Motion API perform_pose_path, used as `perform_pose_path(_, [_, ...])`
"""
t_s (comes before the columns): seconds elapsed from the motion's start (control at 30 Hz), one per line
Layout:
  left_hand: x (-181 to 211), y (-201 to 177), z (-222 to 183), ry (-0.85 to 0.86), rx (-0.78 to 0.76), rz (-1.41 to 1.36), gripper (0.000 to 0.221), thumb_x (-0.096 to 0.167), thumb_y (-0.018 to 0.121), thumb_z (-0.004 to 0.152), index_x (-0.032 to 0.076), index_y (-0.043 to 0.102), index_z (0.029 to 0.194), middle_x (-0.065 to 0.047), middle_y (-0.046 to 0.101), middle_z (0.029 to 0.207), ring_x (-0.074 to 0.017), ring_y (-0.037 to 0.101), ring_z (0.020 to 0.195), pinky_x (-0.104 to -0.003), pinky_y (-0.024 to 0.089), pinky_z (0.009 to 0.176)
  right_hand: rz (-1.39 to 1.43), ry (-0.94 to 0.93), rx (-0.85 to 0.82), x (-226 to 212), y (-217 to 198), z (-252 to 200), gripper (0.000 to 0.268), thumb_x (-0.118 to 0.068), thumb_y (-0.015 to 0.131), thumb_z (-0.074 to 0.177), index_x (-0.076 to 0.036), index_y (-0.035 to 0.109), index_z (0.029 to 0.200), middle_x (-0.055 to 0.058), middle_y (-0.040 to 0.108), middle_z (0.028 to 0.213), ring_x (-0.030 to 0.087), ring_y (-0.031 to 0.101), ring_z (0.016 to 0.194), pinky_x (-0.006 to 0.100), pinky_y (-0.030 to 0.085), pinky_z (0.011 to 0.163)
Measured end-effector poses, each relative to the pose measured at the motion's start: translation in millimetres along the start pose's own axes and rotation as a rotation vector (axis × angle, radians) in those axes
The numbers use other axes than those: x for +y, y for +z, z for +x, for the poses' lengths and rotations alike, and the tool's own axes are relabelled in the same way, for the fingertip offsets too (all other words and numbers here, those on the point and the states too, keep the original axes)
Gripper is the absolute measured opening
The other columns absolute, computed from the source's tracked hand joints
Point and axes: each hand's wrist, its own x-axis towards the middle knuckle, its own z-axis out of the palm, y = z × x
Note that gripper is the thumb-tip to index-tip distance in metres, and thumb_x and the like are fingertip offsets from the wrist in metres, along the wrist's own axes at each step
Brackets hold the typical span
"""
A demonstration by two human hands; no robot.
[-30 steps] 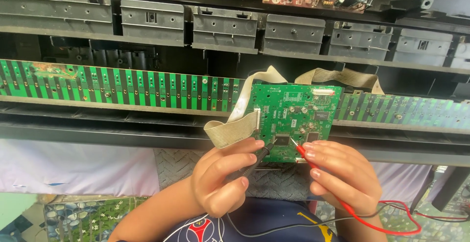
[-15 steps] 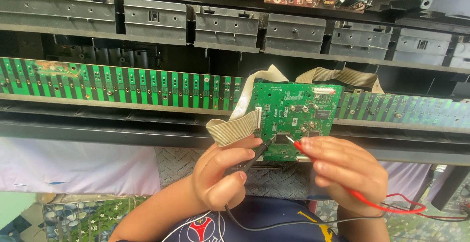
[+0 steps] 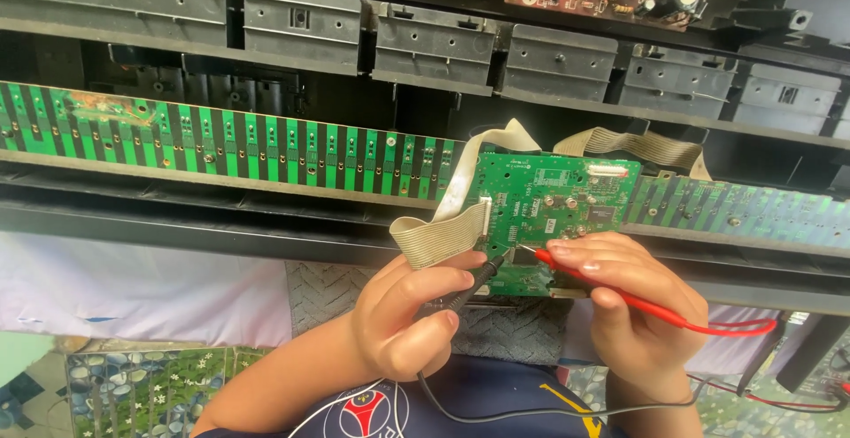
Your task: Testing various points on a circuit board from an electronic keyboard using a multimeter probe to diagnose issues.
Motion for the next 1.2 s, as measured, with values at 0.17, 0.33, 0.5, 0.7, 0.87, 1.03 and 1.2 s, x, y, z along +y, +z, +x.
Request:
perform_pose_path(0.17, [-1, -1, 1, 0.013, -0.011, -0.025, 0.029, -0.008, 0.068, 0.082, 0.004, 0.048, 0.099, -0.024, 0.06, 0.11, -0.0437, 0.075, 0.096, -0.054, 0.068, 0.077, 0.003, -0.053, 0.026, 4, 0, 0, 0.014, -0.022, 0.057, 0.101, -0.008, 0.056, 0.103, 0.015, 0.074, 0.105, 0.029, 0.077, 0.099, 0.041, 0.066, 0.096])
perform_pose_path(0.33, [3, -3, 6, -0.047, -0.08, -0.11, 0.017, -0.007, 0.07, 0.072, -0.008, 0.058, 0.084, -0.029, 0.061, 0.11, -0.0463, 0.07, 0.098, -0.055, 0.064, 0.083, -0.014, -0.067, 0.027, 3, 0, 1, 0.014, -0.022, 0.059, 0.099, -0.008, 0.057, 0.102, 0.015, 0.074, 0.105, 0.029, 0.078, 0.1, 0.041, 0.067, 0.096])
perform_pose_path(0.5, [1, -3, 9, 0.033, -0.063, -0.025, 0.026, -0.009, 0.073, 0.075, 0.001, 0.049, 0.081, -0.023, 0.06, 0.107, -0.0437, 0.073, 0.095, -0.052, 0.066, 0.075, -0.056, -0.108, -0.05, 1, -3, 2, 0.017, -0.026, 0.061, 0.095, -0.01, 0.062, 0.101, 0.013, 0.076, 0.106, 0.029, 0.078, 0.105, 0.043, 0.063, 0.102])
perform_pose_path(0.7, [3, -3, 5, 0.014, -0.062, -0.002, 0.032, -0.007, 0.071, 0.081, 0.005, 0.046, 0.097, -0.021, 0.062, 0.111, -0.0415, 0.076, 0.097, -0.051, 0.067, 0.078, 0.083, -0.036, 0.075, 8, 0, -8, 0.022, -0.031, 0.056, 0.105, -0.009, 0.058, 0.103, 0.012, 0.074, 0.102, 0.027, 0.076, 0.1, 0.039, 0.067, 0.097])
perform_pose_path(0.87, [3, -3, 5, -0.015, -0.056, -0.054, 0.029, -0.007, 0.069, 0.085, 0.004, 0.048, 0.1, -0.021, 0.06, 0.113, -0.0436, 0.075, 0.097, -0.053, 0.067, 0.08, -0.008, -0.187, -0.026, 10, -7, -2, 0.019, -0.03, 0.059, 0.099, -0.011, 0.061, 0.099, 0.011, 0.075, 0.1, 0.03, 0.077, 0.1, 0.04, 0.067, 0.093])
perform_pose_path(1.03, [3, -3, 5, 0.029, -0.053, -0.001, 0.027, -0.006, 0.071, 0.083, 0.004, 0.049, 0.096, -0.024, 0.06, 0.115, -0.0447, 0.074, 0.099, -0.054, 0.068, 0.08, -0.066, -0.251, -0.075, 9, -10, -4, 0.018, -0.025, 0.066, 0.09, -0.008, 0.067, 0.097, 0.014, 0.074, 0.105, 0.03, 0.076, 0.101, 0.041, 0.066, 0.094])
perform_pose_path(1.2, [5, 13, 10, 0.016, 0.151, 0.074, 0.017, 0.001, 0.047, 0.103, 0.017, 0.053, 0.107, -0.018, 0.07, 0.103, -0.0409, 0.079, 0.088, -0.049, 0.064, 0.063, -0.055, -0.607, -0.072, 14, 6, 19, 0.002, -0.002, 0.077, 0.084, -0.002, 0.076, 0.085, 0.027, 0.076, 0.097, 0.046, 0.078, 0.091, 0.054, 0.063, 0.077])
